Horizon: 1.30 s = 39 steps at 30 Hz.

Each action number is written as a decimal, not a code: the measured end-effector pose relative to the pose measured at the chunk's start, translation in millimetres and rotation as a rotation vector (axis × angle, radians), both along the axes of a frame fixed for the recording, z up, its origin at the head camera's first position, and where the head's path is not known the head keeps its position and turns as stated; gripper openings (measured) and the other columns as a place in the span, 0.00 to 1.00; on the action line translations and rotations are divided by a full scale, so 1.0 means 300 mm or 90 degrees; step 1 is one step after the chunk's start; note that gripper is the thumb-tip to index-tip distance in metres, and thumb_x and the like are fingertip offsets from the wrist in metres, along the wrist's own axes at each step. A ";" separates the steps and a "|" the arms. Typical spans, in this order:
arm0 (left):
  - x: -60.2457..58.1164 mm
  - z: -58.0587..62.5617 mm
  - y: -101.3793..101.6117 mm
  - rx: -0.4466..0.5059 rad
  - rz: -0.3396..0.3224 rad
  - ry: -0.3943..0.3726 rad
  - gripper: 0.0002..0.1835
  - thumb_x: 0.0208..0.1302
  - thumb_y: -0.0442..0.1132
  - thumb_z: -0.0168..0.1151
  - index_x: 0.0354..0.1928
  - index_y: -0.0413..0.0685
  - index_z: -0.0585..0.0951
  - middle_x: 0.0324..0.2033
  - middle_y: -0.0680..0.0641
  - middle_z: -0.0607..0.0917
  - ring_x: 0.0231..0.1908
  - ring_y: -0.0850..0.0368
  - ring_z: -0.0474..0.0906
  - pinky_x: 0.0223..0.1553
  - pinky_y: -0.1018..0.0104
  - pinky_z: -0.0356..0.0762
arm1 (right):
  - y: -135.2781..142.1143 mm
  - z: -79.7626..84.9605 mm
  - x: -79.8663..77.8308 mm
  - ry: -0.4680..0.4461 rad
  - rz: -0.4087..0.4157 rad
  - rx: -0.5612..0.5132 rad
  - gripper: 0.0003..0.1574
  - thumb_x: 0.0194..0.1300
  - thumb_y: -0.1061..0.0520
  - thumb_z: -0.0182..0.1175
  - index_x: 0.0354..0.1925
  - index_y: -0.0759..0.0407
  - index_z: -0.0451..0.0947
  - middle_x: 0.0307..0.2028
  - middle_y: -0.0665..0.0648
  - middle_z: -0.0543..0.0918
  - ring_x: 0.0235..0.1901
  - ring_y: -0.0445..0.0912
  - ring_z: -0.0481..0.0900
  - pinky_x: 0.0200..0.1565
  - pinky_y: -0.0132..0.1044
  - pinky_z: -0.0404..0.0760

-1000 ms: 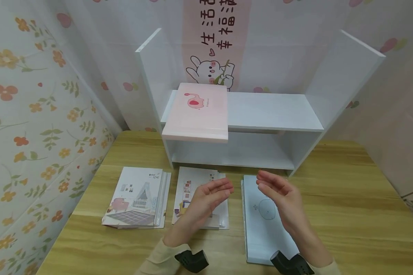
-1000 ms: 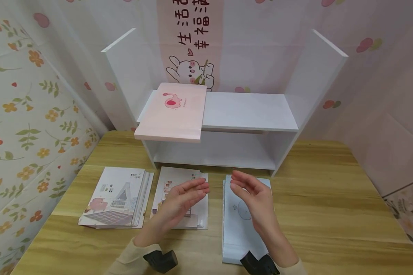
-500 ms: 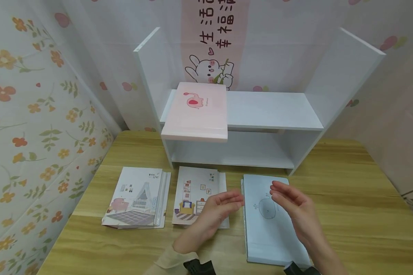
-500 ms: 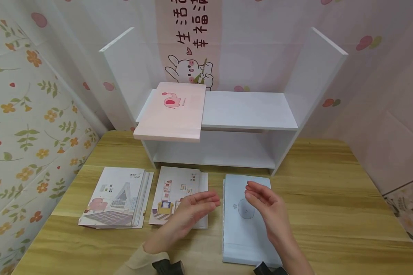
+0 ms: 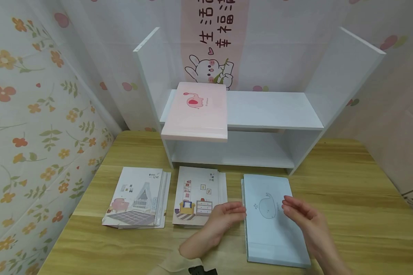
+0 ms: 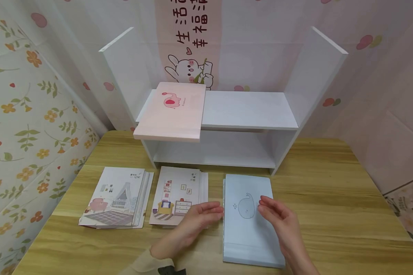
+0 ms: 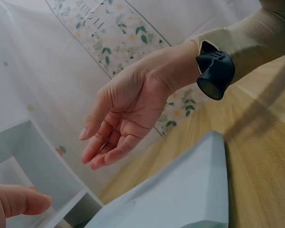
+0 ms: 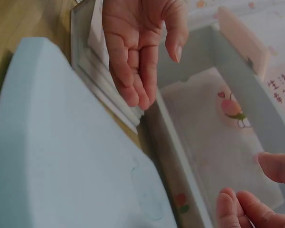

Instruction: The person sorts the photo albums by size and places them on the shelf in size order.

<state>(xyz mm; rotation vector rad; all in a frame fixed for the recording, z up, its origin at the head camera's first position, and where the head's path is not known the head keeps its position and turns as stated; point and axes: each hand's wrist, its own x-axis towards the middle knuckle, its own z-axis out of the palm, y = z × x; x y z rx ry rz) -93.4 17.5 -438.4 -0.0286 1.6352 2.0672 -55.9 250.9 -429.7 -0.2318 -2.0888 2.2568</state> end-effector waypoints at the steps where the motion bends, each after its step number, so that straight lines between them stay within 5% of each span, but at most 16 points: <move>1: 0.002 -0.004 0.002 -0.005 0.004 0.004 0.24 0.54 0.28 0.62 0.54 0.27 0.73 0.45 0.38 0.82 0.45 0.56 0.79 0.49 0.67 0.75 | 0.000 0.000 0.006 -0.013 -0.004 0.004 0.18 0.62 0.68 0.58 0.44 0.48 0.82 0.41 0.47 0.84 0.43 0.36 0.80 0.45 0.24 0.76; 7: 0.018 -0.012 0.011 -0.055 0.013 0.015 0.30 0.50 0.27 0.61 0.57 0.23 0.68 0.47 0.37 0.80 0.49 0.50 0.76 0.54 0.60 0.72 | 0.016 -0.019 0.038 -0.087 -0.037 0.077 0.17 0.63 0.65 0.59 0.44 0.44 0.80 0.39 0.41 0.83 0.41 0.30 0.78 0.43 0.20 0.73; 13: 0.036 -0.004 0.013 -0.072 -0.015 -0.019 0.34 0.51 0.29 0.61 0.60 0.21 0.63 0.54 0.33 0.75 0.56 0.42 0.70 0.58 0.53 0.67 | 0.053 -0.051 0.066 -0.093 -0.053 0.099 0.17 0.63 0.64 0.59 0.48 0.48 0.79 0.39 0.38 0.83 0.39 0.28 0.78 0.41 0.19 0.73; 17: 0.048 0.003 0.017 -0.067 -0.031 -0.038 0.35 0.52 0.29 0.61 0.61 0.19 0.60 0.56 0.29 0.71 0.60 0.38 0.66 0.59 0.52 0.66 | 0.072 -0.059 0.072 -0.135 -0.047 0.159 0.24 0.64 0.58 0.60 0.58 0.62 0.72 0.39 0.34 0.80 0.39 0.26 0.76 0.41 0.19 0.74; 20: 0.054 0.005 0.022 -0.052 -0.040 -0.054 0.35 0.53 0.29 0.61 0.61 0.18 0.59 0.57 0.26 0.69 0.60 0.37 0.65 0.58 0.52 0.67 | 0.079 -0.060 0.075 -0.180 -0.037 0.219 0.39 0.65 0.51 0.60 0.63 0.74 0.60 0.39 0.31 0.76 0.39 0.24 0.74 0.41 0.18 0.73; 27: 0.055 0.014 0.023 0.017 -0.052 -0.112 0.36 0.56 0.29 0.58 0.62 0.17 0.54 0.60 0.25 0.64 0.59 0.40 0.66 0.55 0.46 0.69 | 0.098 -0.076 0.088 -0.160 -0.053 0.233 0.36 0.65 0.56 0.58 0.61 0.78 0.61 0.36 0.28 0.76 0.38 0.23 0.74 0.39 0.18 0.73; 31: 0.056 0.012 0.017 0.043 -0.048 -0.122 0.36 0.56 0.29 0.56 0.62 0.16 0.53 0.60 0.26 0.64 0.58 0.41 0.66 0.53 0.44 0.71 | 0.115 -0.080 0.096 -0.211 -0.034 0.296 0.39 0.66 0.50 0.57 0.63 0.76 0.60 0.46 0.48 0.80 0.37 0.21 0.70 0.39 0.19 0.73; 34: 0.056 0.007 0.013 0.063 -0.046 -0.131 0.37 0.54 0.28 0.55 0.63 0.16 0.52 0.60 0.26 0.64 0.56 0.42 0.68 0.51 0.44 0.73 | 0.122 -0.082 0.100 -0.254 -0.004 0.314 0.41 0.67 0.46 0.56 0.64 0.75 0.59 0.56 0.67 0.73 0.37 0.21 0.69 0.40 0.21 0.73; 39: 0.053 0.003 0.008 0.087 -0.038 -0.154 0.38 0.53 0.26 0.54 0.63 0.16 0.51 0.60 0.28 0.63 0.52 0.45 0.70 0.48 0.46 0.75 | 0.128 -0.089 0.101 -0.295 0.009 0.270 0.44 0.66 0.45 0.56 0.66 0.74 0.57 0.59 0.69 0.71 0.37 0.22 0.70 0.40 0.23 0.75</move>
